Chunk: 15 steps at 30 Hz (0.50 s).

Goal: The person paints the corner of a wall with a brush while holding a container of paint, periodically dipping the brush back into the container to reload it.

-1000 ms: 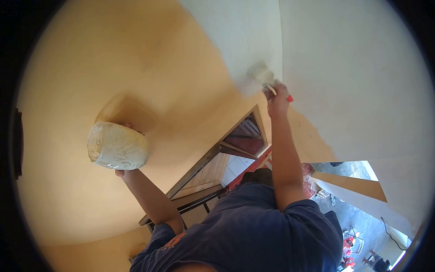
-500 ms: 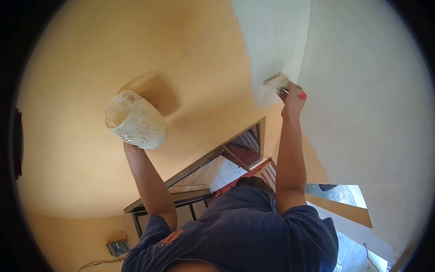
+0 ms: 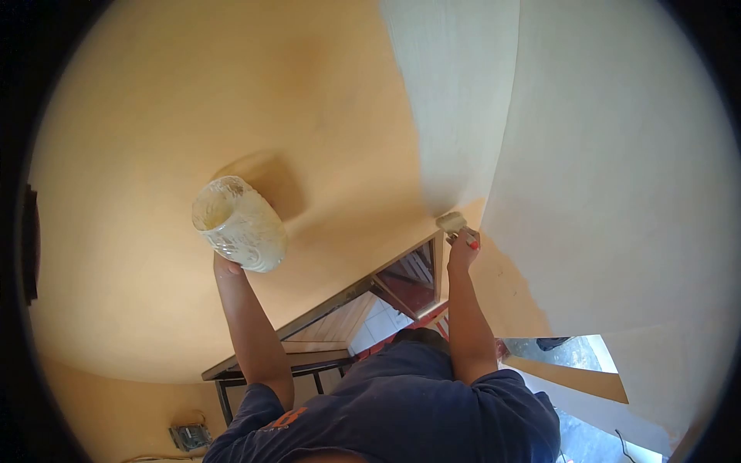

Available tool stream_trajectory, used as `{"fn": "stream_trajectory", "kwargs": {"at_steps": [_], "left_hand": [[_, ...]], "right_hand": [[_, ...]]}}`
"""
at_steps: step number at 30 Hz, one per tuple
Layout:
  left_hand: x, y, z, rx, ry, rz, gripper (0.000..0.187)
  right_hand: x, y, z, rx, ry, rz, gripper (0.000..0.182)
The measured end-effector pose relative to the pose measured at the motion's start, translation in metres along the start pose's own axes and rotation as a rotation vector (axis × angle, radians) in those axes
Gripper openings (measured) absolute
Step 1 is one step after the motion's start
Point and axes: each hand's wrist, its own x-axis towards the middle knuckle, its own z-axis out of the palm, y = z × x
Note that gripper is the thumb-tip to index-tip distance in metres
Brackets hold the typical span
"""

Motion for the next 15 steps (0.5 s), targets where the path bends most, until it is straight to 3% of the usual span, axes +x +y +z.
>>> {"fn": "stream_trajectory", "kwargs": {"at_steps": [6,10,11,15], "left_hand": [[0.009,0.001,-0.009,0.005,-0.020,-0.008,0.118],[0.003,-0.006,-0.013,-0.005,-0.005,-0.041,0.119],[0.001,-0.008,-0.014,-0.006,0.000,-0.045,0.119],[-0.007,-0.008,-0.020,-0.009,0.030,-0.048,0.120]], "right_hand": [[-0.017,-0.070,0.077,-0.208,-0.088,-0.154,0.018],[-0.040,-0.121,0.061,0.298,-0.167,-0.029,0.019],[-0.041,-0.124,0.057,0.470,-0.200,-0.014,0.019],[-0.035,-0.070,0.049,0.288,-0.201,-0.065,0.019]]}}
